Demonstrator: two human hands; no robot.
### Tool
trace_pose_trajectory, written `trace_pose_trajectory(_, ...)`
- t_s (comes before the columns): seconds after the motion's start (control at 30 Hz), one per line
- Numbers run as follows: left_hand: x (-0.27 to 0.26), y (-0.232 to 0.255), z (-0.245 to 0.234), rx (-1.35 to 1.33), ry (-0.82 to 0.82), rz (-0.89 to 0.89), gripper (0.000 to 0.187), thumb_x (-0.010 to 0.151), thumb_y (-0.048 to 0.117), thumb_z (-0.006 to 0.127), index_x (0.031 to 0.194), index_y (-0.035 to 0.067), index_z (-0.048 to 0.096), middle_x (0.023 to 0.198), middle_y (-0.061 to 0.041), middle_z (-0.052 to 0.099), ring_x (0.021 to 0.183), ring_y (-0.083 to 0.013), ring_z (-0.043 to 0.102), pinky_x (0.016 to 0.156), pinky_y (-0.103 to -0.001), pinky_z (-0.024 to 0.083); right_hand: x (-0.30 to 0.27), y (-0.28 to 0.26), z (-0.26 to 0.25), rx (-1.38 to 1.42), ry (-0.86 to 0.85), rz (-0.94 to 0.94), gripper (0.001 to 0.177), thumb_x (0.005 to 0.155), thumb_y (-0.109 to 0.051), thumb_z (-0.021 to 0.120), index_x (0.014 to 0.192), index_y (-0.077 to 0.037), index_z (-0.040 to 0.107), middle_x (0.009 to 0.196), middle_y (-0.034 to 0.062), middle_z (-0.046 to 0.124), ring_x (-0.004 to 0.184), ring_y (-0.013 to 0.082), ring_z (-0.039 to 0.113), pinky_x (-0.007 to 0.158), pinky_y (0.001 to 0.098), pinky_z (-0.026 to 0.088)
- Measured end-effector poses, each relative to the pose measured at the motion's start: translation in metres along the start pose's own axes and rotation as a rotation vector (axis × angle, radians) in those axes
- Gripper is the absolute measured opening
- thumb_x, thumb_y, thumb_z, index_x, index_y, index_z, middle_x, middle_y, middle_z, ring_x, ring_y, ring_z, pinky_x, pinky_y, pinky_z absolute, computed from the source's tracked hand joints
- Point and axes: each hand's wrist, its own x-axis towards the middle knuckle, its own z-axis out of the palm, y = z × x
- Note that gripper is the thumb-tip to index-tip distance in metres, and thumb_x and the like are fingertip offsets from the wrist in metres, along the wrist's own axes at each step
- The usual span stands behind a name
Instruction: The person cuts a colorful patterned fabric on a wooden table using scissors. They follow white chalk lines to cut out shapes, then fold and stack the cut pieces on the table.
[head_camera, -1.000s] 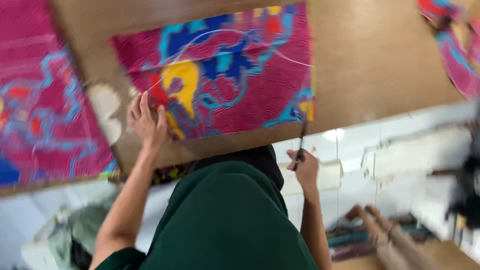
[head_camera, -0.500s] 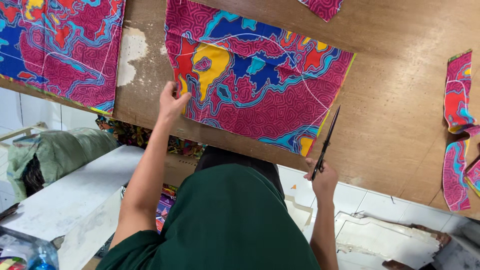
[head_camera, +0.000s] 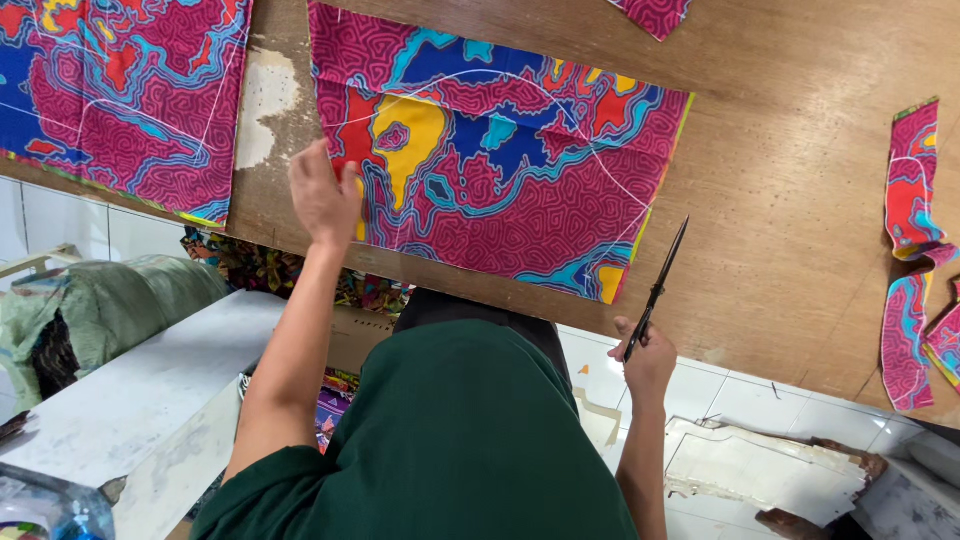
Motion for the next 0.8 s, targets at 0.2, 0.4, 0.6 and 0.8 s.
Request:
trace_pose_trajectory(0.2,-0.017,0.029,0.021,0.186,-0.307,0.467,0.072,0.111,0.050,0.049,0.168,0.009,0.032,0.175,-0.013,0.025,0.162,-0.0332,0.014,0.130,-0.052,0.003,-0.007,-0.004,0.021,-0.086,-0.021,0.017,0.027,0.095,-0.025,0.074,0.101,0.001,0.077,0.058,0.0043,0.061,0.054,0.0113,0.062,0.051,0.0261,0.045)
trace_pose_trajectory(0.4,-0.009,0.028,0.015,0.039,-0.431,0.389,0.073,0.110,0.049,0.047,0.168,0.007,0.033,0.176,-0.014,0.022,0.162,-0.0338,0.009,0.128,-0.058,0.001,-0.017,0.018,0.025,-0.153,-0.007,0.066,0.029,0.094,-0.029,0.074,0.096,-0.001,0.078,0.058,0.0069,0.064,0.052,0.0119,0.057,0.049,0.0270,0.042)
trace_pose_trajectory(0.6,-0.013,0.086,0.012,0.238,-0.353,0.719,0.065,0.109,0.050,0.054,0.166,0.020,0.043,0.176,-0.004,0.028,0.164,-0.0299,0.013,0.126,-0.063,-0.002,-0.037,0.082,0.001,0.058,-0.007,0.241,0.028,0.089,-0.024,0.069,0.087,0.004,0.072,0.069,0.0031,0.071,0.051,0.0150,0.064,0.048,0.0282,0.046)
trace_pose_trajectory(0.8,-0.057,0.217,0.067,-0.242,-0.576,1.149,0.065,0.107,0.051,0.055,0.166,0.028,0.043,0.174,-0.001,0.031,0.162,-0.0261,0.019,0.128,-0.064,0.004,-0.062,0.140,-0.011,0.137,-0.145,0.220,0.042,0.097,-0.038,0.064,0.093,0.004,0.069,0.062,0.0098,0.060,0.058,0.0159,0.064,0.054,0.0281,0.046)
